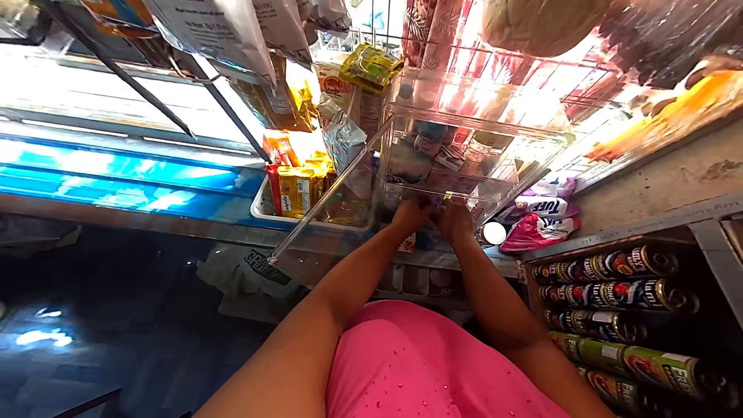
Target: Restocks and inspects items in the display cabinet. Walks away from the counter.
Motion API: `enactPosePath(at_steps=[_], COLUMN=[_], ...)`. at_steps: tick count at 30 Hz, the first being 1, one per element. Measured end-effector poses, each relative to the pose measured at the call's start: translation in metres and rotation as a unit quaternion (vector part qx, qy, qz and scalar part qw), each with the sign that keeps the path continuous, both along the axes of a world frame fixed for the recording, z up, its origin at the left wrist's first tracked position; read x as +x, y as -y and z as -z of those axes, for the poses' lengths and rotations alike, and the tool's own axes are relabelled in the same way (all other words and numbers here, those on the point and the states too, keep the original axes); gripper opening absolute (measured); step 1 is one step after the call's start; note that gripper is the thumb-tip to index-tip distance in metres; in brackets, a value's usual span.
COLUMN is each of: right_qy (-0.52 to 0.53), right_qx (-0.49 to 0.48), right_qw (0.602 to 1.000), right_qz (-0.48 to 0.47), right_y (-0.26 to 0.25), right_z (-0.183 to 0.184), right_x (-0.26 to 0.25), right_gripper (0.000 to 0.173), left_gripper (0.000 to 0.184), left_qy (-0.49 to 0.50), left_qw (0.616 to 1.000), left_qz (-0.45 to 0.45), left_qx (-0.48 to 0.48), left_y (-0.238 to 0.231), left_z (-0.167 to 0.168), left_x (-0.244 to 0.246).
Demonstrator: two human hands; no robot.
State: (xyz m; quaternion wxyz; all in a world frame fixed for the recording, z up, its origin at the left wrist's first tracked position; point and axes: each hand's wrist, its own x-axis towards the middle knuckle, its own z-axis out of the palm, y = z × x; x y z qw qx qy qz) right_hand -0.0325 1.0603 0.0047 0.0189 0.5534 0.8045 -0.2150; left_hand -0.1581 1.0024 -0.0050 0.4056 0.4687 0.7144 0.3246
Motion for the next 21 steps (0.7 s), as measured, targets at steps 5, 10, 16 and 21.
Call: enactPosePath(at_steps=[5,10,16,21], right_qy=[-0.03,-0.055,-0.178,-0.025], right_qx=[-0.013,0.041,0.107,-0.026], right_qw=[0.995,0.989,0.978,0.999], right_qz=[-0.091,-0.134,0.02,0.024], right_y=[-0.006,0.027,0.049,0.021], right_z=[0.004,0.006,-0.003,-0.027], right_x=[0.019,0.049,0.066,0.037], right_gripper=[0.045,0.047,0.056,0.043], left_gripper=[0.048,0.043,0.044,0.053], left_qy=[0.081,0.096,0.124,0.163], left_qw=[0.995,0.993,0.989,0.978], left_qz=[-0.059,-0.074,-0.084,-0.129], left_qx=[-0.018,0.006,-0.001,-0.011], left_y=[-0.004,-0.01,-0.008,-0.004], left_z=[-0.005,0.001,-0.004,-0.01], left_x=[-0.003,-0.006,-0.008,-0.005])
